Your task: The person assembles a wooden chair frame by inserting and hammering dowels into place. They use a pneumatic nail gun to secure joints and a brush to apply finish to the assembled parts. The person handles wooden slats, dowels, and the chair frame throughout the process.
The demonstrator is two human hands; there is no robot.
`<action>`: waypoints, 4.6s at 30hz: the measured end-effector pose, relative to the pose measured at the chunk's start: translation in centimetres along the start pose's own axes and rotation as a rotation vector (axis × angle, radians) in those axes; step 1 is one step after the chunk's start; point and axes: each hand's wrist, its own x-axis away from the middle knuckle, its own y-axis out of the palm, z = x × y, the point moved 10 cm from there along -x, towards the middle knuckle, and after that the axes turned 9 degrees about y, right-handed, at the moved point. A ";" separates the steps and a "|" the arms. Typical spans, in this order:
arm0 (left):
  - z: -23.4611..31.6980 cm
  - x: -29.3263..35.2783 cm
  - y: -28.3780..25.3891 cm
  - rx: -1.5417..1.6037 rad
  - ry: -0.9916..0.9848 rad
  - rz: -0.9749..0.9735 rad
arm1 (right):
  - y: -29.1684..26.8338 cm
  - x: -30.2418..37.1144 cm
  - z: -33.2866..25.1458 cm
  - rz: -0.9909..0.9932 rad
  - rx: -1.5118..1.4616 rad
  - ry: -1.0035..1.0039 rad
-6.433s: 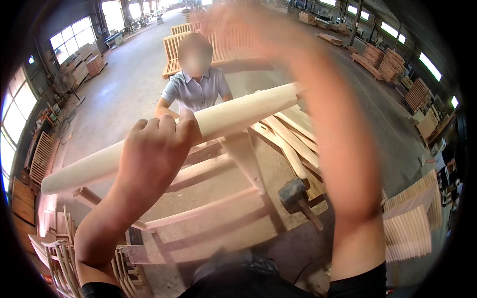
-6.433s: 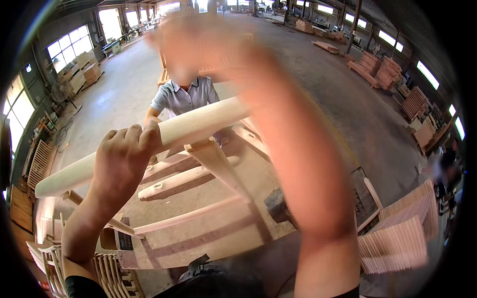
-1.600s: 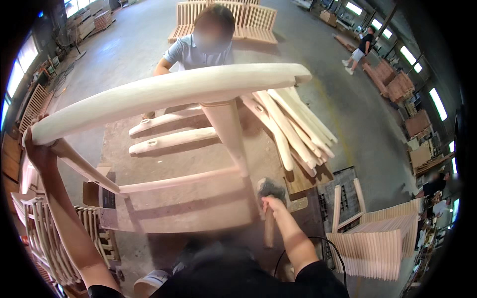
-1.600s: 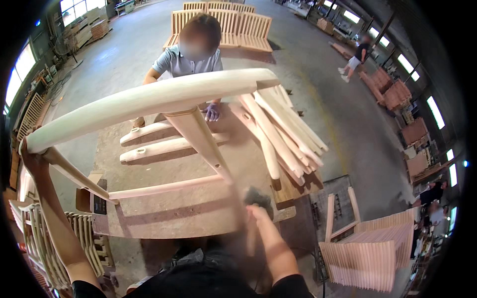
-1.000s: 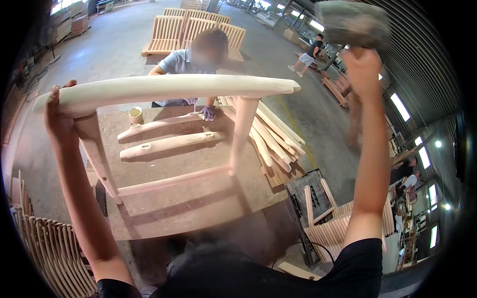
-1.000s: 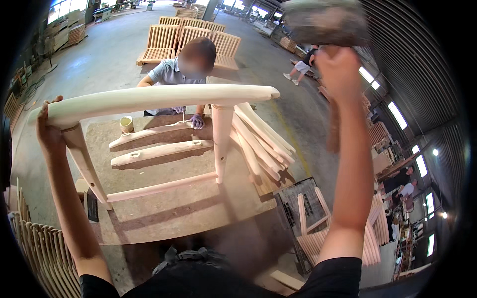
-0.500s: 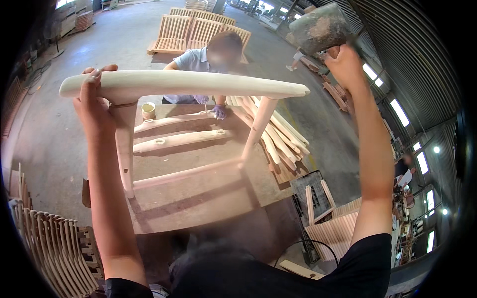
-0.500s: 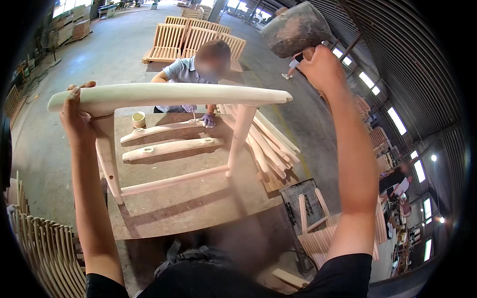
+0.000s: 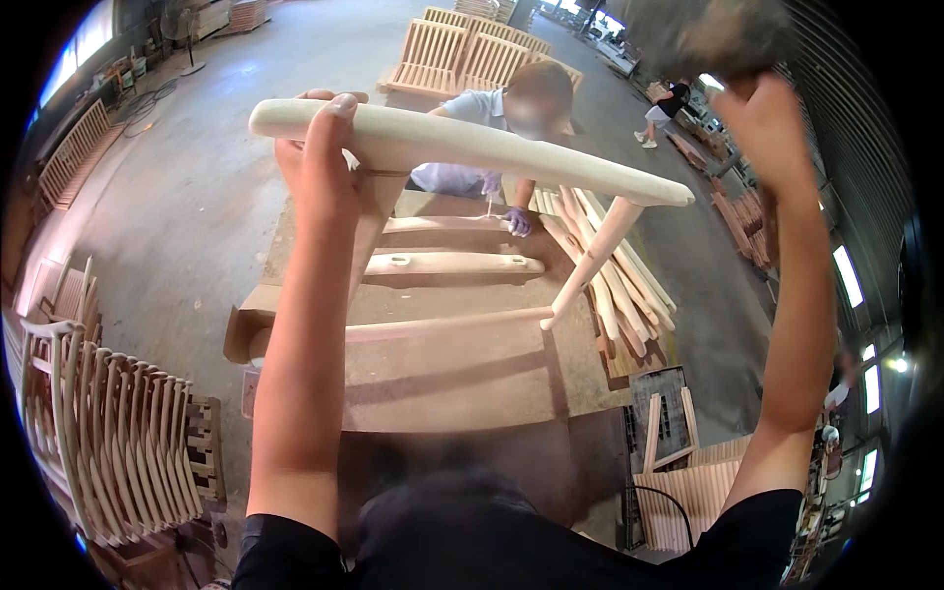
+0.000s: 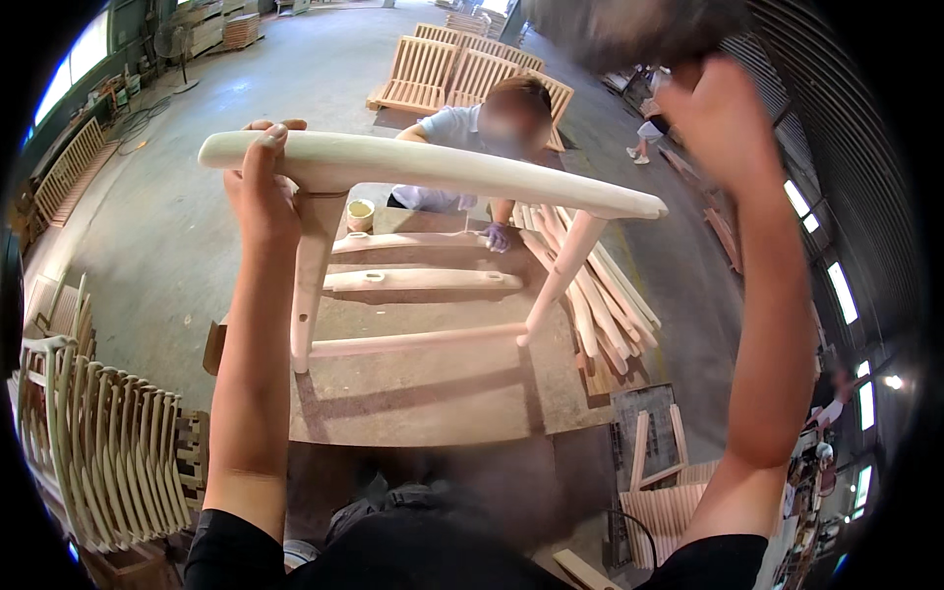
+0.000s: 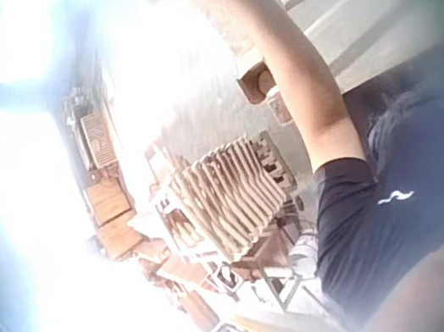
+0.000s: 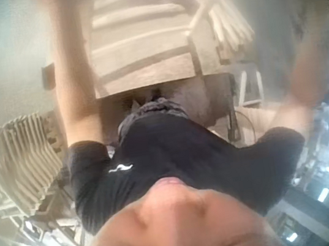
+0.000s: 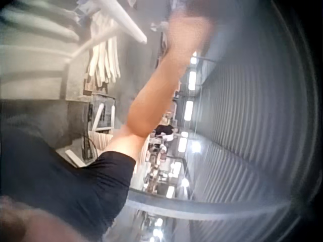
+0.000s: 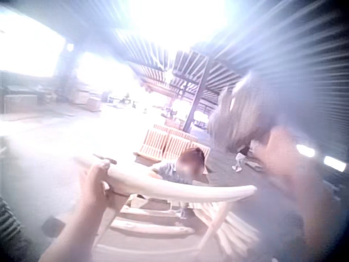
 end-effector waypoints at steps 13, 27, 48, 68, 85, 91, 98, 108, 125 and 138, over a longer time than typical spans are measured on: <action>-0.5 0.0 -1.0 0.007 0.022 0.018 | 10.2 5.5 -14.6 -0.185 0.100 -0.425; -0.5 -0.4 -2.5 -0.013 0.020 0.058 | 9.8 6.3 -13.8 -0.159 0.002 -0.425; -1.3 0.4 -3.3 0.018 -0.018 -0.056 | 14.9 5.1 14.7 -0.278 0.116 0.105; 8.5 2.0 16.2 -1.824 0.817 -0.314 | 41.5 57.8 34.0 -1.107 -0.600 0.935; -11.5 21.4 37.7 -1.684 0.674 -1.373 | 39.2 52.2 29.2 -0.863 -0.779 0.717; -10.5 18.6 35.0 -1.563 0.564 -1.470 | 39.7 50.3 28.9 -0.661 -0.824 0.613; -10.1 12.3 30.4 -1.742 0.967 -1.186 | 42.3 41.8 26.9 -0.778 -0.352 0.363; -11.1 11.4 30.8 -2.003 0.413 -1.177 | 27.6 20.8 17.9 0.048 -0.637 0.070; -8.5 14.2 31.2 -1.638 1.014 -1.080 | 46.1 43.3 21.5 -0.795 -0.229 0.387; -10.5 16.9 34.2 -1.478 0.589 -1.454 | 16.3 16.4 32.0 -0.227 -0.774 0.534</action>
